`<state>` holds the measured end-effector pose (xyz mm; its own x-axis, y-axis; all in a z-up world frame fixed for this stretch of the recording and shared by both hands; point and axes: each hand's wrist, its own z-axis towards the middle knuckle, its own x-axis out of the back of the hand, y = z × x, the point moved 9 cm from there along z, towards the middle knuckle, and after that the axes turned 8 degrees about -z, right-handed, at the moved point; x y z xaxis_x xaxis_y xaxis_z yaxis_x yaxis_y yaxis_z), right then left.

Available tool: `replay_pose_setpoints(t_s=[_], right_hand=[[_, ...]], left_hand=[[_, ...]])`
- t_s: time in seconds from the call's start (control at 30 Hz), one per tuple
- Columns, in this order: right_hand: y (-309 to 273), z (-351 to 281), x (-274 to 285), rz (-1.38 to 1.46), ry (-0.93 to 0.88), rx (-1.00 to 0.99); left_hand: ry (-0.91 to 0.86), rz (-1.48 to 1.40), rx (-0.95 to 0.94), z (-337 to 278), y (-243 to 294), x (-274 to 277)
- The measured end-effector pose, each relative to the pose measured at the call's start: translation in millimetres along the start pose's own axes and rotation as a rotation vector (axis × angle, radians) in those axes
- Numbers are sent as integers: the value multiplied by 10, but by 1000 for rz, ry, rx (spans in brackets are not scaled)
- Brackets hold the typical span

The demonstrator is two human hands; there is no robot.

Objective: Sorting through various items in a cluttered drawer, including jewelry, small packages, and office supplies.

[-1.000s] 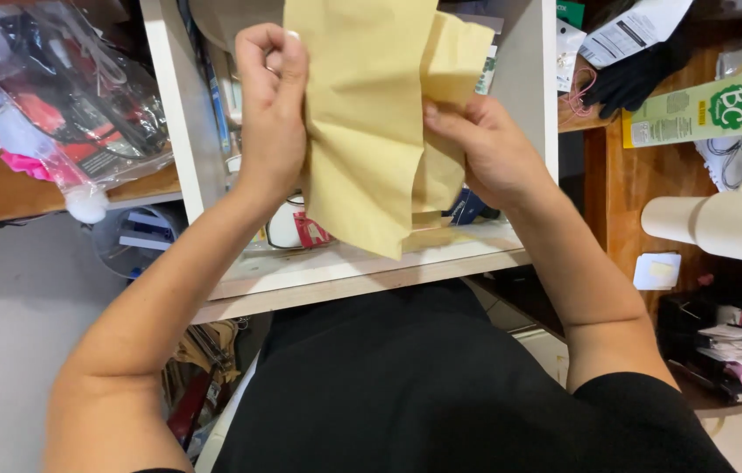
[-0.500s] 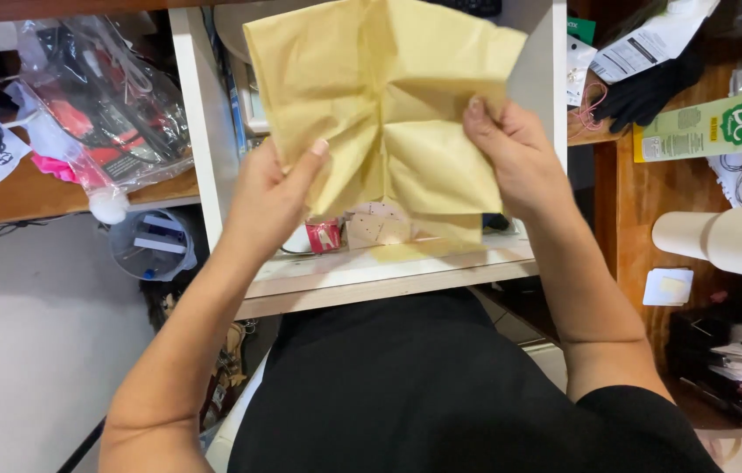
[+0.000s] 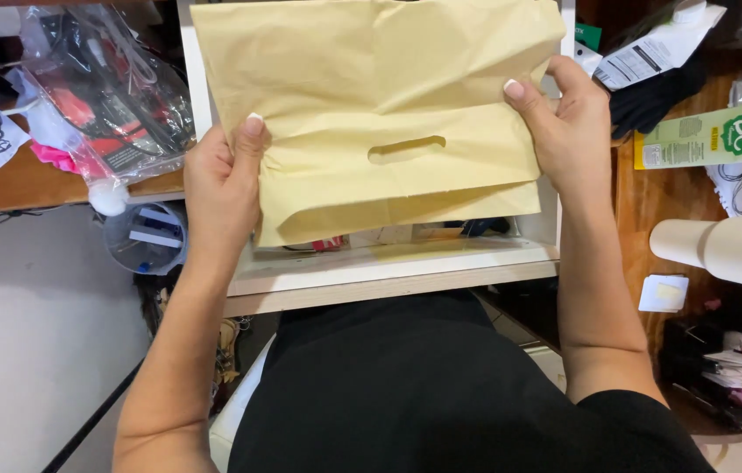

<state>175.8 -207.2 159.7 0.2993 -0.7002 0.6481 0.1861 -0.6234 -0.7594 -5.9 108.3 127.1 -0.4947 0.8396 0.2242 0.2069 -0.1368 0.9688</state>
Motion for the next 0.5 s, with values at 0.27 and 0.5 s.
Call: replay_pose_setpoints(t_s=[0.27, 0.5], right_hand=[[282, 115, 355, 593, 52, -238], [831, 347, 493, 1592, -216, -78]], left_hand=[[-31, -36, -100, 39, 67, 110], [-195, -32, -21, 60, -41, -60]])
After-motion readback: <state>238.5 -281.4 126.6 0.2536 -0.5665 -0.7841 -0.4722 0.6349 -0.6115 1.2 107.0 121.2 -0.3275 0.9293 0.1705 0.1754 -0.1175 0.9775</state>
